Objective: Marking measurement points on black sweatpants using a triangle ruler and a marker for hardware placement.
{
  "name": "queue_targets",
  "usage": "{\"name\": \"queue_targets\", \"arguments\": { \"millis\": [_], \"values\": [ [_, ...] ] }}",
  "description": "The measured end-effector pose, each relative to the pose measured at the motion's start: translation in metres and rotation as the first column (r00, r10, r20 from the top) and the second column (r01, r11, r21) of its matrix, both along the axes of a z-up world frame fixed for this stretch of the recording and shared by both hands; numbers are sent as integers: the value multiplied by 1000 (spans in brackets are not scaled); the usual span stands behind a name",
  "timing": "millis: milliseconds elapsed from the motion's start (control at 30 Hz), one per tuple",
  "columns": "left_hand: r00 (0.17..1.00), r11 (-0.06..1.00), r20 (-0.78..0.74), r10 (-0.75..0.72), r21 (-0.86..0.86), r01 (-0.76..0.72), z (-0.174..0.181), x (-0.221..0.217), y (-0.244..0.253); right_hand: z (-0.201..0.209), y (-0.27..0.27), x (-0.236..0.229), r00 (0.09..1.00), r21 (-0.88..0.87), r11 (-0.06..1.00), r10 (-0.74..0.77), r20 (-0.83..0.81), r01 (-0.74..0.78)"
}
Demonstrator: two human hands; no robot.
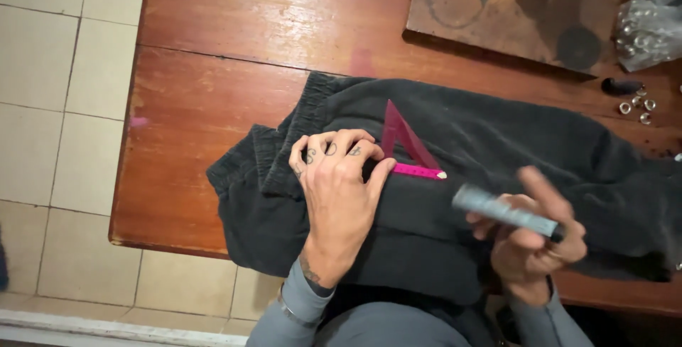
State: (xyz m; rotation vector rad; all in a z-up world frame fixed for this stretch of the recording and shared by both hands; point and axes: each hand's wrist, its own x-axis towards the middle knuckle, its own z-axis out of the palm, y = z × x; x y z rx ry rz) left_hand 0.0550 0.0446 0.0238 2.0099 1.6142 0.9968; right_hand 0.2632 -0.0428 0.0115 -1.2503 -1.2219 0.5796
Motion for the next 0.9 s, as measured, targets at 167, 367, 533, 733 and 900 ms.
{"name": "queue_targets", "arguments": {
  "millis": [167, 367, 533, 733, 900],
  "values": [
    [1000, 1000, 13, -6, -13, 6, -1, -2, -1, -3, 2, -3, 930, -101, 995, 42, 365, -5],
    [1000, 1000, 15, -7, -17, 7, -2, -1, 0, -2, 4, -4, 878, -139, 990, 92, 469, -30],
    [1000, 1000, 18, -7, -16, 7, -1, -2, 0, -4, 6, -5, 880, -148, 986, 131, 456, -70],
    [1000, 1000, 4, -8, -19, 8, -2, -2, 0, -1, 9, -8, 853, -159, 985, 135, 505, -62],
    [1000, 1000, 12, -21, -17, 21, -2, -2, 1, -14, 0, 3, 913, -179, 984, 93, 398, -23]
  ]
}}
